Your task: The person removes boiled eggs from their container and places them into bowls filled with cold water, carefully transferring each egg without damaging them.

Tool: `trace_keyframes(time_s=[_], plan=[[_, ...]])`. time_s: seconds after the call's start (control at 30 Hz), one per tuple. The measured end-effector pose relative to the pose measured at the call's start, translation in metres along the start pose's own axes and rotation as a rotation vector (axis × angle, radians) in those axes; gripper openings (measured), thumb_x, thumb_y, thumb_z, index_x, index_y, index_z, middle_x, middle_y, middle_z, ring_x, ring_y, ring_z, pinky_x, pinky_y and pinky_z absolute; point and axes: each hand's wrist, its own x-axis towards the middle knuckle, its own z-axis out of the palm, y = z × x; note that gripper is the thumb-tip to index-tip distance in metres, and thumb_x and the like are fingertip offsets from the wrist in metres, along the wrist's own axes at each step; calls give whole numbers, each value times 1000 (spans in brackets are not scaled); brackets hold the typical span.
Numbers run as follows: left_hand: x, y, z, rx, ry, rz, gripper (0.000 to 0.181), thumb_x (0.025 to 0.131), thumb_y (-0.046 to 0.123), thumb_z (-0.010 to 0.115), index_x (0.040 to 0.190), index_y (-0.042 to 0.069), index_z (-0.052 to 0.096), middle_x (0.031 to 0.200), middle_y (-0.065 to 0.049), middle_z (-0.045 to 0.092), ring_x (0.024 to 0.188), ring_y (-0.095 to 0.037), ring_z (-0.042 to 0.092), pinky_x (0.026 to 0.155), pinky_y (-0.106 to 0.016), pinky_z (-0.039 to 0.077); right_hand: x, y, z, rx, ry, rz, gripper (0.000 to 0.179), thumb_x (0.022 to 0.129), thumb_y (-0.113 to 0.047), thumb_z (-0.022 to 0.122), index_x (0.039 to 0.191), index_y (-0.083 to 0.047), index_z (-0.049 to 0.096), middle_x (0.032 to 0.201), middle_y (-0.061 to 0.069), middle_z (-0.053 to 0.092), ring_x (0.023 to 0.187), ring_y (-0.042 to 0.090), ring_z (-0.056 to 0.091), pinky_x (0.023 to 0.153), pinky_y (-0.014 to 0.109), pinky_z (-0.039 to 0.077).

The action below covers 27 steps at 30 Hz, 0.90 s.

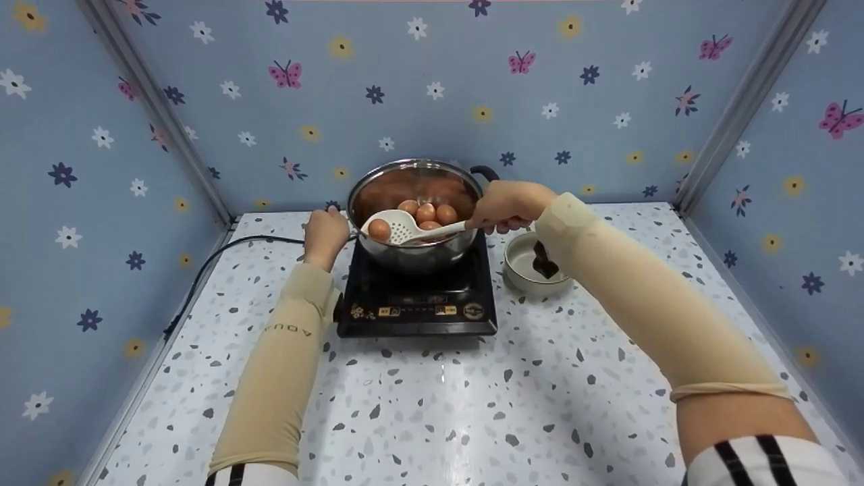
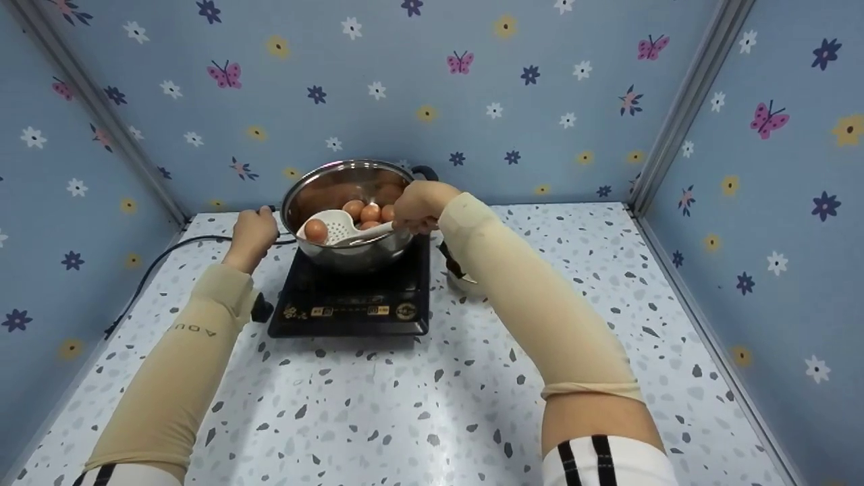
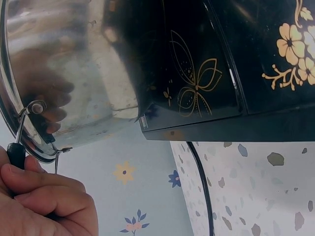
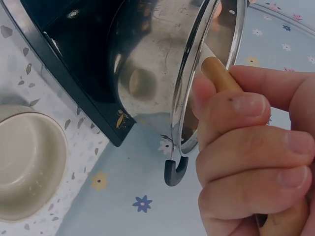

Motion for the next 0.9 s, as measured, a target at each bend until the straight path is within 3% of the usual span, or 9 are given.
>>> trace_keyframes(time_s=[0.07,0.13,0.23,0.3,0.37,0.43,0.57,0.9], plan=[[0,0,0,-7,3,6,55,117,21,28,123,-17,66,134,-42,65,132,-58,58,115,-64,44,0,2,0,4,5,-2,34,105,-39,69,92,-9,76,59,-5,50,47,8,34,49,26,30],[0,0,0,-16,0,8,52,117,22,28,108,-11,66,121,-39,67,124,-56,62,110,-62,47,0,4,0,10,6,-4,35,105,-41,70,92,-9,76,59,-5,49,47,8,33,48,27,30],[0,0,0,-26,-7,7,47,117,22,27,85,4,55,99,-28,63,109,-51,63,101,-59,48,0,6,-1,22,1,-9,36,105,-42,70,91,-9,75,59,-5,48,46,8,33,48,27,30],[0,-1,1,-27,-10,4,45,117,22,27,80,10,48,96,-25,61,109,-51,63,101,-59,47,0,8,-1,32,-4,-12,36,106,-41,69,90,-9,73,58,-6,47,46,8,32,48,27,30],[0,-2,1,-23,-7,3,48,117,22,27,83,4,56,104,-32,66,117,-54,63,106,-61,47,-1,10,-3,43,-6,-14,36,106,-40,68,89,-9,72,58,-6,47,46,7,32,48,26,30],[1,-2,1,-16,-5,-5,51,117,22,28,99,-6,66,121,-38,68,129,-57,60,113,-63,45,-2,13,-4,49,-3,-16,36,107,-40,67,90,-9,71,59,-6,48,46,7,32,47,26,30],[1,-2,0,-6,-11,-20,57,117,23,28,134,-19,62,141,-42,61,138,-59,54,119,-65,41,-7,18,-9,63,16,-21,35,106,-40,66,94,-8,71,60,-5,50,47,7,33,47,25,30],[0,-1,-3,-8,-42,-26,57,117,24,27,143,-19,55,149,-40,56,145,-60,47,122,-67,37,-23,29,-26,79,70,-32,34,106,-38,66,95,-7,73,60,-6,53,46,6,36,45,24,32]])
